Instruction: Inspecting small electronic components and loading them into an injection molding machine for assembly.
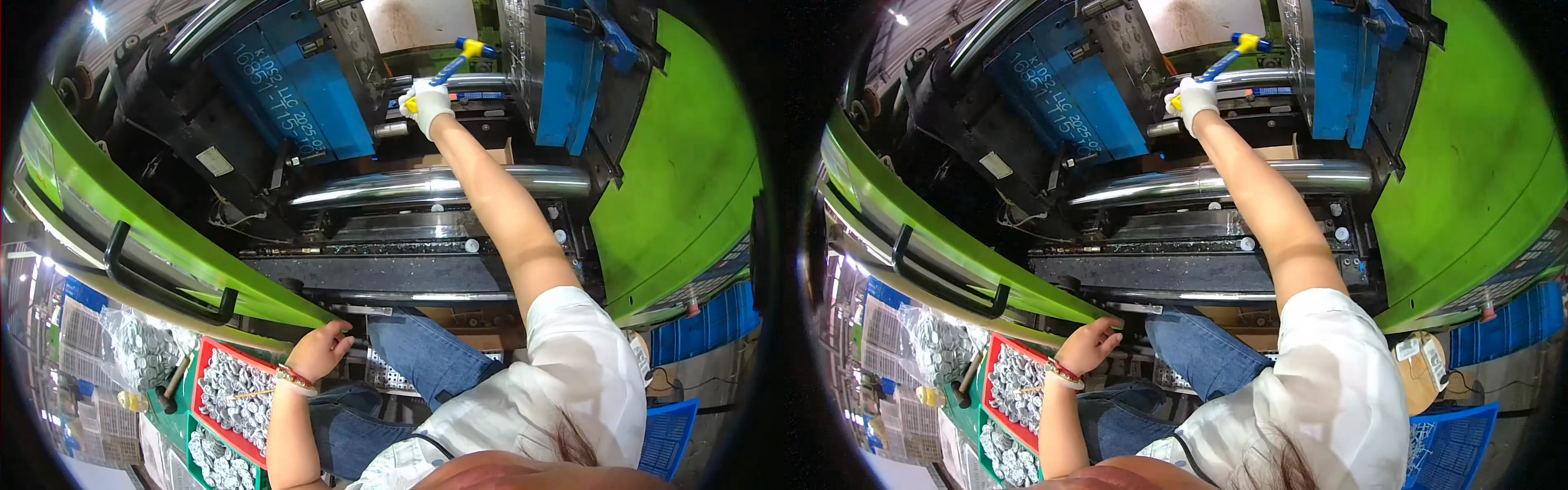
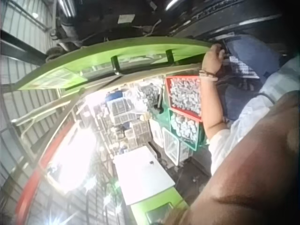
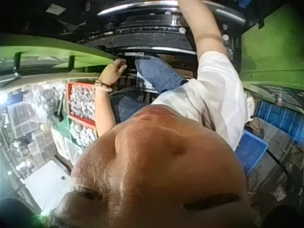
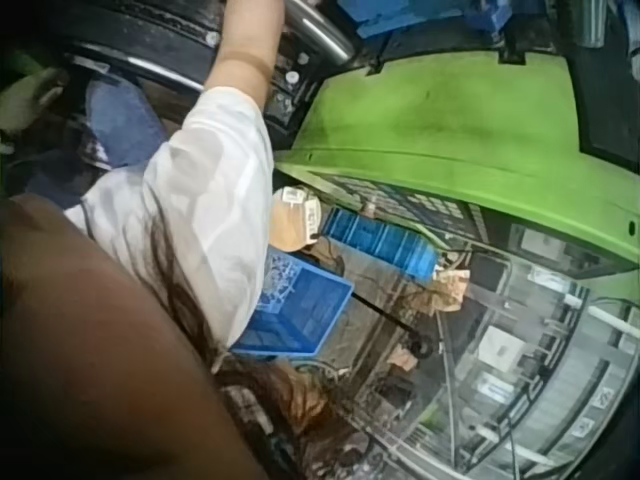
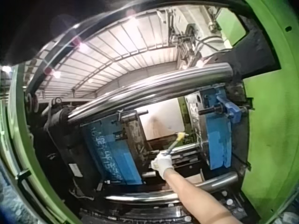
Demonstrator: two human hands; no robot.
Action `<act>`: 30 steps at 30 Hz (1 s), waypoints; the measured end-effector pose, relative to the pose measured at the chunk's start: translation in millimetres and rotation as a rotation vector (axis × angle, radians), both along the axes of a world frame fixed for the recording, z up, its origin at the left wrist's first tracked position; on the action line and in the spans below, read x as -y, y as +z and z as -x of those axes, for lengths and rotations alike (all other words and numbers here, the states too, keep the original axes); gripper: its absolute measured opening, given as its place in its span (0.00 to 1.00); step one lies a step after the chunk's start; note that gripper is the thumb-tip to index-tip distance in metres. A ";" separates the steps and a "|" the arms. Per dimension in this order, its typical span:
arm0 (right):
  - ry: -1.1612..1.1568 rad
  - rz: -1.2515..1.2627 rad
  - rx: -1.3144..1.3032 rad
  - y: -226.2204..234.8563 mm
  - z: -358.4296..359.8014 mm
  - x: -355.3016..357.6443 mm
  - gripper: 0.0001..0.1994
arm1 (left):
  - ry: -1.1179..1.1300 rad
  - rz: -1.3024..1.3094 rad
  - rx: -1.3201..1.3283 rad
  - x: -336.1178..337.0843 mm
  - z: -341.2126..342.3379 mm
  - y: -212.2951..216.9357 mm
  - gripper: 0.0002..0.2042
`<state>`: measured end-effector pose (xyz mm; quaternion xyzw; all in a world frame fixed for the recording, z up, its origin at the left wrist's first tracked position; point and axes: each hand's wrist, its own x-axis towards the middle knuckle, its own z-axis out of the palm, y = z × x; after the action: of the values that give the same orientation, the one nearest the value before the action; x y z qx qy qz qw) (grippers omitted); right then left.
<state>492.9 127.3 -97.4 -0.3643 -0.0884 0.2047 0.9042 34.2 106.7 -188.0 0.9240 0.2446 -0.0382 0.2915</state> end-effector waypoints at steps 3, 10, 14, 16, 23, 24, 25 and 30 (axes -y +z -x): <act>0.270 0.153 0.104 -7.7 6.8 -15.4 0.06 | 0.016 0.039 0.036 0.4 -1.7 0.2 0.14; 0.178 0.104 0.137 -7.9 -25.0 14.5 0.06 | -0.012 0.011 -0.009 1.3 -8.7 4.6 0.15; 0.033 -0.060 0.073 -5.7 -8.2 5.7 0.06 | -0.024 0.027 -0.008 3.6 -9.4 3.7 0.15; 0.217 0.202 0.219 -14.0 12.2 -1.5 0.03 | 0.003 0.037 -0.036 2.9 -11.0 2.3 0.15; 0.138 0.107 0.154 -14.9 16.0 9.1 0.04 | -0.033 0.007 -0.058 -0.3 -12.5 -0.9 0.15; 0.059 0.085 0.128 -12.4 16.2 6.3 0.04 | -0.035 0.017 -0.046 0.0 -11.3 -1.4 0.15; -0.017 0.061 0.101 -10.8 18.7 2.0 0.04 | -0.031 0.036 -0.044 0.3 -9.7 -1.9 0.15; 0.459 0.214 0.271 -19.6 32.8 -2.8 0.04 | -0.011 0.012 -0.034 -0.3 -8.3 -4.2 0.15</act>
<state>460.1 130.2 -117.0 -0.4520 -0.2666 0.3616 0.7706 42.5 107.0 -192.3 0.9228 0.2439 -0.0568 0.2928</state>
